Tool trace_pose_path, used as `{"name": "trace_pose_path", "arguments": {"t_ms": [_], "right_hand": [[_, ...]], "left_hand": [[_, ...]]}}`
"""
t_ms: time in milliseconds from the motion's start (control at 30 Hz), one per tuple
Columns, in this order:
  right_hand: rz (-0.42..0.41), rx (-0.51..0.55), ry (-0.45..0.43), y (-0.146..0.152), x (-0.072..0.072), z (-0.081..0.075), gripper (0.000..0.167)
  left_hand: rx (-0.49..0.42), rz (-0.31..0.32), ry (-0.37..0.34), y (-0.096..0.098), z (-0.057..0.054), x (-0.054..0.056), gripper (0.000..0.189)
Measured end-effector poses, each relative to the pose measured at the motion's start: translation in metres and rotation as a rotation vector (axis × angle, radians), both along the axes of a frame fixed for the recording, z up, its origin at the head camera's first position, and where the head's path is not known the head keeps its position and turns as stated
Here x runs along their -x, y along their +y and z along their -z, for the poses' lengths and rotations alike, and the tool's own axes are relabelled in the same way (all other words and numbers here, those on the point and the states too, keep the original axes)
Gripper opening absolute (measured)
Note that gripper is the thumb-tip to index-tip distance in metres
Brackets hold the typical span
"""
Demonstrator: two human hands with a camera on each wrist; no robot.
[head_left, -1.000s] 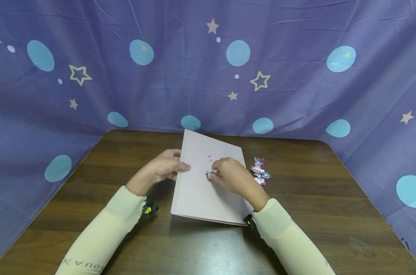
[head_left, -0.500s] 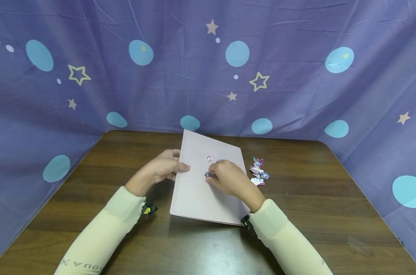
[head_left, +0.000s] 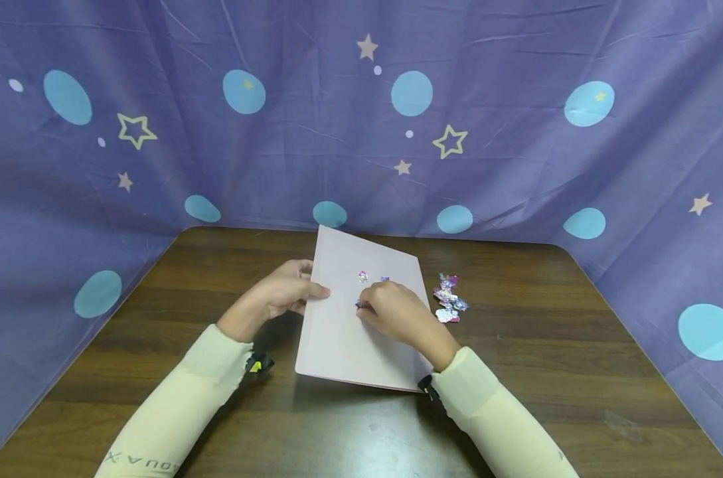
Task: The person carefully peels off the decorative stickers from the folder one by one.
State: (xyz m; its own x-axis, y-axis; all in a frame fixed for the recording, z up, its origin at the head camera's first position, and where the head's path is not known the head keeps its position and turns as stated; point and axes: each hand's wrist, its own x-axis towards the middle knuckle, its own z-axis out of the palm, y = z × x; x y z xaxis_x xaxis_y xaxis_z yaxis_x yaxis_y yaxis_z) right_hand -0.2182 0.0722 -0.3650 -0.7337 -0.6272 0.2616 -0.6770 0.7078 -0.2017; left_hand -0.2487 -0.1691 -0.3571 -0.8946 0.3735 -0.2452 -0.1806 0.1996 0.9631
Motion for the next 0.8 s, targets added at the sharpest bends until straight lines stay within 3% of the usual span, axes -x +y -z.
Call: {"name": "trace_pose_path", "arguments": {"t_ms": [200,800], "right_hand": [[-0.035,-0.016,0.019,-0.0013,-0.0016,0.0018,0.018],[-0.01,-0.022,0.049,-0.0005,-0.0018,0.0035,0.016]], "left_hand": [[0.0,0.002,-0.006,-0.0004,0.0005,0.0,0.054],[0.002,-0.002,-0.004,-0.0012,-0.0021,-0.0013,0.053]]}}
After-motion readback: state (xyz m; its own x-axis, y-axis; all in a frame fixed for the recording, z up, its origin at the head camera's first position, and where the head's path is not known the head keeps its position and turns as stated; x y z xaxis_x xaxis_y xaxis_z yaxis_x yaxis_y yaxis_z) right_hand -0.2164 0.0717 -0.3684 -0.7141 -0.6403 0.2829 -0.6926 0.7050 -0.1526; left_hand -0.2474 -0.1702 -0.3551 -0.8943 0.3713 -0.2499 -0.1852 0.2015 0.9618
